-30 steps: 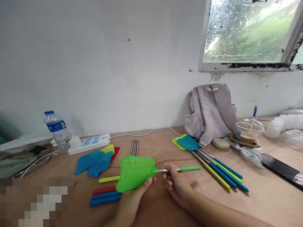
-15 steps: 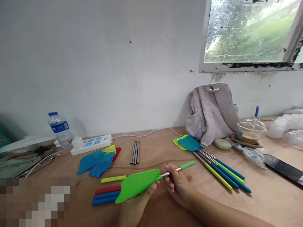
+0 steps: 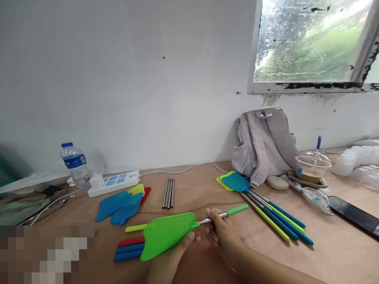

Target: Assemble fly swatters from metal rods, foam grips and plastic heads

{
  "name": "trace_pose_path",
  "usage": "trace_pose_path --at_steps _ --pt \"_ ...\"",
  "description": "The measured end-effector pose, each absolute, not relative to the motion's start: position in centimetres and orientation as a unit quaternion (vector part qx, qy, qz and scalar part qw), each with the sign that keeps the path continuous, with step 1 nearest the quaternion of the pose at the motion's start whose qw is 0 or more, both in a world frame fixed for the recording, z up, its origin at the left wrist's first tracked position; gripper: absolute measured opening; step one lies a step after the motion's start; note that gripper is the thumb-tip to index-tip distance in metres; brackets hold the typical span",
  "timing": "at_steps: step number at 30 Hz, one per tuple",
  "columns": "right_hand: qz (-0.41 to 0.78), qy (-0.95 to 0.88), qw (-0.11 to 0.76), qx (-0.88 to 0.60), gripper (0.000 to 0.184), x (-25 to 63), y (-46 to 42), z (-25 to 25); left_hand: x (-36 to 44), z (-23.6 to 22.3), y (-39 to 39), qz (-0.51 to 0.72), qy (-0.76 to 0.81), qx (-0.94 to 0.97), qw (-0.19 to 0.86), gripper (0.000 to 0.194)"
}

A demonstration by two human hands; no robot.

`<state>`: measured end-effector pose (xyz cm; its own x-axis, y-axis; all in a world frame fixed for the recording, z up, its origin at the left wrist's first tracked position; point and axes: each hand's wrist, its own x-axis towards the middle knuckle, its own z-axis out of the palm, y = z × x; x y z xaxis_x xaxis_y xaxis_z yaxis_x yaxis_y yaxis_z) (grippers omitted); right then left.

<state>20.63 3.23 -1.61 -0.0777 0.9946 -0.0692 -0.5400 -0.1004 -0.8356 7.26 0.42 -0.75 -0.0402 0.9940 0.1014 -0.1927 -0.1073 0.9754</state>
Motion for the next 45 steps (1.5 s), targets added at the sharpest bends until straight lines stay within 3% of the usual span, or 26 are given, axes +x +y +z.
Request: trace_pose_path --at_steps 6,12,14,17,20,22,26,29,37,41,45 --pt "0.604 -0.327 0.651 -0.324 0.032 23.3 3.6 -1.0 6.9 -2.2 1.6 0.597 0.357 0.334 0.637 0.019" --pt "0.486 -0.482 0.606 -0.405 0.027 28.9 1.6 -1.0 6.5 -1.4 2.3 0.641 0.325 0.234 0.655 0.024" --pt "0.404 -0.6 0.532 -0.441 0.022 30.5 0.5 -0.9 6.8 -1.1 2.2 0.636 0.328 0.236 0.657 0.026" --pt "0.275 -0.76 0.346 -0.476 0.006 32.2 -1.1 -1.0 7.2 -1.1 1.7 0.6 0.324 0.301 0.666 0.023" --pt "0.153 -0.812 0.253 -0.504 0.027 34.0 -1.9 -1.6 7.3 -1.3 1.2 0.559 0.311 0.349 0.684 0.022" --pt "0.037 -0.807 0.288 -0.515 0.036 35.5 -1.7 -2.0 7.4 -1.4 1.2 0.539 0.299 0.366 0.697 0.028" --pt "-0.118 -0.746 0.372 -0.54 0.034 38.7 -0.4 -1.6 7.4 -1.6 1.5 0.516 0.314 0.393 0.693 0.033" --pt "-0.137 -0.707 0.376 -0.583 0.032 40.0 0.6 -1.5 7.5 -1.7 1.7 0.512 0.342 0.396 0.681 0.02" --pt "-0.054 -0.647 0.242 -0.721 0.03 39.4 1.0 -3.4 7.3 -2.1 2.3 0.49 0.361 0.43 0.667 0.006" --pt "-0.077 -0.663 0.252 -0.701 0.022 38.9 1.1 -3.0 7.3 -1.6 1.8 0.489 0.378 0.471 0.629 0.002" --pt "-0.105 -0.711 0.301 -0.627 0.019 36.7 0.6 -2.4 6.9 -1.2 1.0 0.452 0.395 0.594 0.535 0.011"
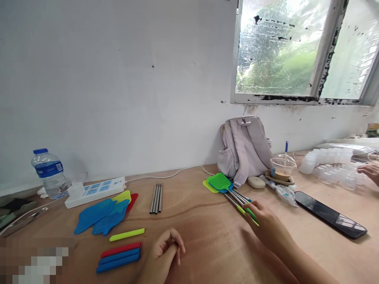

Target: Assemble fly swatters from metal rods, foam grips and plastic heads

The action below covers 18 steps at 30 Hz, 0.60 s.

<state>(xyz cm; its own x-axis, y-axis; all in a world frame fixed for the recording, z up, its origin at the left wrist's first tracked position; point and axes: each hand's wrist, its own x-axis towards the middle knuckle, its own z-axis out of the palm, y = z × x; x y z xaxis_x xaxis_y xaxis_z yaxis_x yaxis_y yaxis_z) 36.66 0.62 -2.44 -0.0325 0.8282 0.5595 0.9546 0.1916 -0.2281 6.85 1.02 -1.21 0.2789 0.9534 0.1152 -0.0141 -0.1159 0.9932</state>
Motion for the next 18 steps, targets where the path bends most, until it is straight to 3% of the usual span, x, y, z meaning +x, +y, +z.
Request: trace_pose_path --at_steps 5,8,12,18 --pt "-0.062 -0.84 0.251 -0.476 0.016 30.2 -1.5 -1.8 5.4 -3.3 0.6 0.363 0.227 0.85 0.307 0.017" --pt "-0.012 -0.885 0.217 -0.411 0.017 26.5 -1.8 -1.6 4.2 -5.3 0.7 0.433 0.189 0.863 0.181 0.014" --pt "0.059 -0.878 0.252 -0.402 0.019 22.6 1.0 -2.1 1.4 -4.8 0.4 0.446 0.125 0.882 -0.085 0.023" --pt "0.046 -0.878 0.279 -0.385 0.03 17.3 8.7 -2.6 -4.1 -0.1 -0.3 0.359 0.43 0.817 -0.136 0.019"
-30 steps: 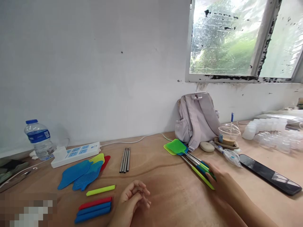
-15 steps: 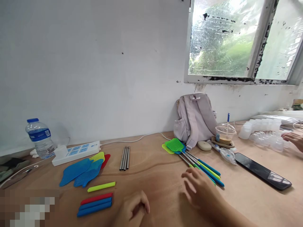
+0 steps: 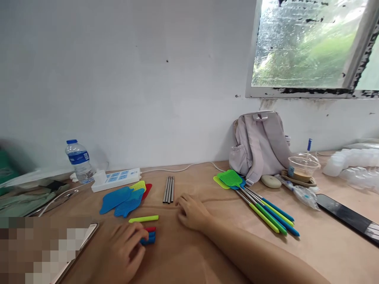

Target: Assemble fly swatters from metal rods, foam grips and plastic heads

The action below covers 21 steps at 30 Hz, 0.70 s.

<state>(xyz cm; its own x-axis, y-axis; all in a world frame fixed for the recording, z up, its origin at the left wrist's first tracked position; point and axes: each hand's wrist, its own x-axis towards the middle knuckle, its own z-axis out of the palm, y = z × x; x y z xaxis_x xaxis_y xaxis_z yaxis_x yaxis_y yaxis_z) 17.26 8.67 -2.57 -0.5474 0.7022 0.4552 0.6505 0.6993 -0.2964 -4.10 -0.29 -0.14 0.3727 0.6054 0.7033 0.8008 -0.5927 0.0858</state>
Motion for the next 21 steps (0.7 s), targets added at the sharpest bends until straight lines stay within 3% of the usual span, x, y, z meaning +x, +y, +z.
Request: trace_pose_path --at_steps 6,21 --pt "0.001 -0.883 0.267 -0.386 0.022 14.8 12.8 -2.5 -6.4 1.3 0.8 -0.218 -0.582 -0.776 0.106 0.015" --pt "-0.049 -0.896 0.193 -0.398 0.02 15.7 12.1 -2.5 -4.8 3.1 -0.2 -0.139 -0.576 -0.806 -0.011 0.018"
